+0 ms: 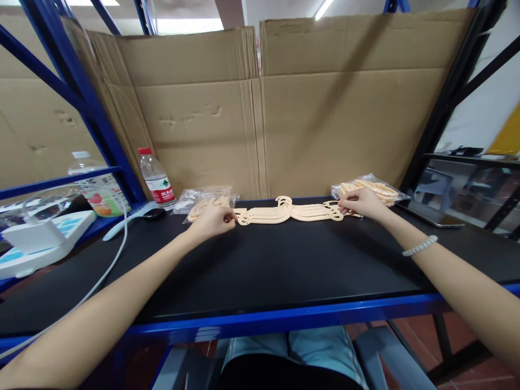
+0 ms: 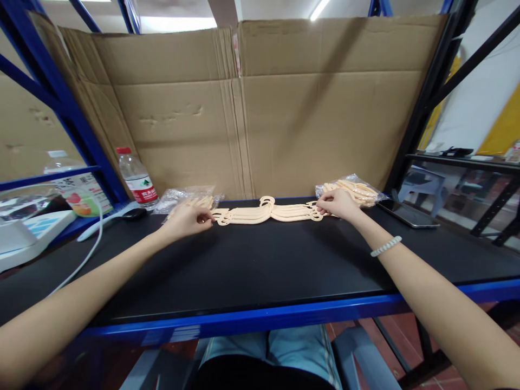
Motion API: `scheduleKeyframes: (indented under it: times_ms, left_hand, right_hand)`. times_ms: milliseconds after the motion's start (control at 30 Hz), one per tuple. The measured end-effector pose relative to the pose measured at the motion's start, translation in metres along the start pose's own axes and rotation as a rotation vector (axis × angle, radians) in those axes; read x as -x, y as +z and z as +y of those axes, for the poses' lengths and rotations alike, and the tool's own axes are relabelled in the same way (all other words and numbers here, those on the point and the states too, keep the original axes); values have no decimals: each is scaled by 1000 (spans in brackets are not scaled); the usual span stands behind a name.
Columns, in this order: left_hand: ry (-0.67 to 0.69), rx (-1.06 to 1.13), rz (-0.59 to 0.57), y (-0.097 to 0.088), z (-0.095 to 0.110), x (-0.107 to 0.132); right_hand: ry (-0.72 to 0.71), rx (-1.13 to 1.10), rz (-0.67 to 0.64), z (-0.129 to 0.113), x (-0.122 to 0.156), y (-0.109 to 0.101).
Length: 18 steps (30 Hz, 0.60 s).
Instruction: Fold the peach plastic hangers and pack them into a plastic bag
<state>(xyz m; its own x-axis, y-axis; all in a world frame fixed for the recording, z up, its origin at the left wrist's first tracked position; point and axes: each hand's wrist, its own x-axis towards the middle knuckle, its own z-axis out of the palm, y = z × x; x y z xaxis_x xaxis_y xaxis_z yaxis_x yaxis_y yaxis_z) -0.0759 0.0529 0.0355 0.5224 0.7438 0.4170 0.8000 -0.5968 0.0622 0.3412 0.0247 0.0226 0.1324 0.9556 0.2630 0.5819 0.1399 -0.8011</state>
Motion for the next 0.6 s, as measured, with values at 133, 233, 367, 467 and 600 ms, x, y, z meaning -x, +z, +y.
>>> scheduleKeyframes:
  times_ms: [133, 233, 367, 467, 600]
  left_hand:
    - [0, 48, -30, 7, -6, -1]
    - [-15, 106, -64, 9, -7, -1]
    - [-61, 97, -78, 2, -2, 0]
    - [-112, 33, -105, -2, 2, 1]
    - [-208, 17, -111, 3, 2, 2]
  right_hand:
    - [-12, 96, -3, 3, -1, 0]
    - [-43, 161, -19, 2, 0, -1]
    - [-60, 269, -80, 3, 1, -5]
    - [-136, 379, -117, 6, -1, -7]
    - [-218, 490, -140, 12, -2, -5]
